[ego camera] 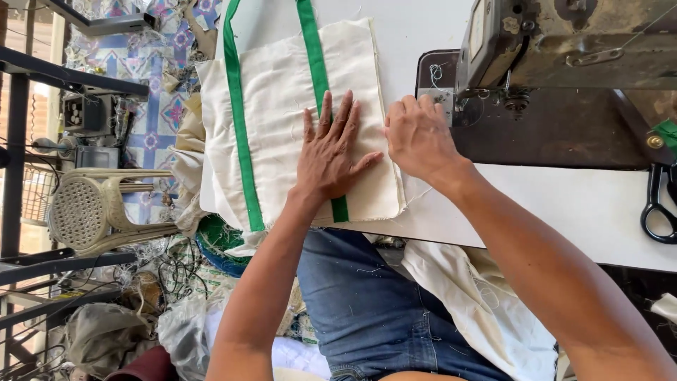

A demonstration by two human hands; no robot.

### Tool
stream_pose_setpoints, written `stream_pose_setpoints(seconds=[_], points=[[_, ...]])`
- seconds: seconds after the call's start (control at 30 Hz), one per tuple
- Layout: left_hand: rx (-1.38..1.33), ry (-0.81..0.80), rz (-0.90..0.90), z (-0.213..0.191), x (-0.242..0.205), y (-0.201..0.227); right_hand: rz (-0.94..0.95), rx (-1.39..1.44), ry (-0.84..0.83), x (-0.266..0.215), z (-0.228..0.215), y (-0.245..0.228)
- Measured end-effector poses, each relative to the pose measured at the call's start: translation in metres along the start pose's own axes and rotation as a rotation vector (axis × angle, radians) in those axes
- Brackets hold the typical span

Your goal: Sewing green straps onto a white fabric tote bag and trimming excess thread.

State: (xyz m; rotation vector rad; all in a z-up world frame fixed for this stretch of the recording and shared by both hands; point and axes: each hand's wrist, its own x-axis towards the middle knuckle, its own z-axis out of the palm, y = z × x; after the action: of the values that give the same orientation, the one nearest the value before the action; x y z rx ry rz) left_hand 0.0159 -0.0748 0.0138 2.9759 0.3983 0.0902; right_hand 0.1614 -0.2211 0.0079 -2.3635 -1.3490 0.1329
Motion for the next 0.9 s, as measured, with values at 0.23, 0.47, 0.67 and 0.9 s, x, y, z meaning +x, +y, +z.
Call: stream_pose_setpoints(seconds=[0.23,0.47,0.67,0.9], points=[[-0.027,0.002,0.001,-0.006,0.0,0.001,0.225,0.425,-0.06,0.01,-0.037,-0.02],[-0.03,-0.002,-0.009,-0.007,-0.002,0.001,0.375,0.59,-0.114,0.02,-0.06,-0.031],[-0.031,0.028,0.036,-0.013,-0.004,0.001,0.444,0.824,-0.07,0.03,-0.05,-0.026],[-0.003,0.02,0.078,-0.016,-0.005,0.001,0.218,0.622,0.128,0.033,-0.033,-0.016]])
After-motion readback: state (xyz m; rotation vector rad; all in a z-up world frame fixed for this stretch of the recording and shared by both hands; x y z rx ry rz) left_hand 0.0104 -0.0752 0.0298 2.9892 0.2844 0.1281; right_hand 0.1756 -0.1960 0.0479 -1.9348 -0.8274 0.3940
